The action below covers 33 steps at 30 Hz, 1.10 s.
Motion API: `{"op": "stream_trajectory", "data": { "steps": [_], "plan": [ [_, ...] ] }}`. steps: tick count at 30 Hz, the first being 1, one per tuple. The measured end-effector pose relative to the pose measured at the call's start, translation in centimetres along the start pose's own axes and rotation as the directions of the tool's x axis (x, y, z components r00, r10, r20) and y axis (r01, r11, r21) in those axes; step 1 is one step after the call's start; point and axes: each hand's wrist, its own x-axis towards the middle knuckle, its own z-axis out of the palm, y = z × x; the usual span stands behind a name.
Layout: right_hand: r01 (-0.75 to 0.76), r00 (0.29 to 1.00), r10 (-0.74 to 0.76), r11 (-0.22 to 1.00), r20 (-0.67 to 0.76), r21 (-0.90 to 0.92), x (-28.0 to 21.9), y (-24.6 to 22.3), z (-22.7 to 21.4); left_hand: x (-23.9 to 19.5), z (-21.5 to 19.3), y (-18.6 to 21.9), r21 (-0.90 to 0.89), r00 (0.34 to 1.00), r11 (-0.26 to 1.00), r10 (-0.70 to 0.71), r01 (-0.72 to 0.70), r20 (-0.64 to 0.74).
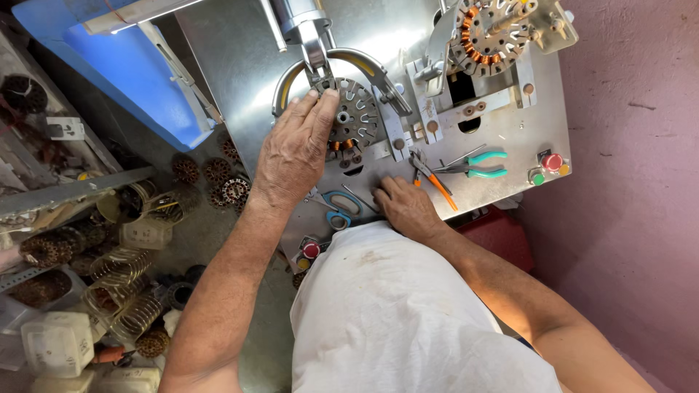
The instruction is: The person operates a dual-station motor winding machine, placing copper-wound stator cores into the fixtures, adjusting the clamps, and using pliers and a hex key to secure and align the components. The person repeatedly loads, adjusts, and removes the stator cores while monitoring the machine's digital display.
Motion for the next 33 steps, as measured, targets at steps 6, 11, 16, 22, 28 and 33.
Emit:
{"op": "stream_trajectory", "data": {
  "steps": [6,11,16,22,28,33],
  "plan": [
    [-0.219,0.905,0.226,0.974,-0.36,0.061,-2.3,5.3,-0.8,-0.4,-0.1,0.3,0.009,0.998,1.0,0.028,-0.027,-0.062],
    [-0.392,0.882,0.337,0.913,-0.331,-0.116,-4.6,12.6,-3.9,-0.4,-0.3,0.4,-0.055,0.997,0.998,0.015,-0.02,-0.077],
    [-0.24,0.971,0.23,0.945,-0.069,-0.222,-5.4,15.7,-4.9,-0.3,-0.1,0.3,-0.078,0.997,0.997,0.015,-0.021,-0.078],
    [-0.038,0.998,0.052,0.959,0.043,-0.282,-4.2,17.3,-5.7,0.0,0.0,-0.1,-0.086,0.994,0.996,-0.004,-0.005,-0.114],
    [-0.082,0.993,0.099,0.975,0.072,-0.206,-2.5,18.4,-6.3,0.3,-0.5,0.6,-0.131,0.987,0.99,-0.08,0.061,-0.14],
    [-0.282,0.956,0.292,0.944,-0.037,0.174,-2.4,14.9,-8.3,0.6,-0.7,0.5,-0.152,0.983,0.986,-0.097,0.073,-0.154]
  ]
}}
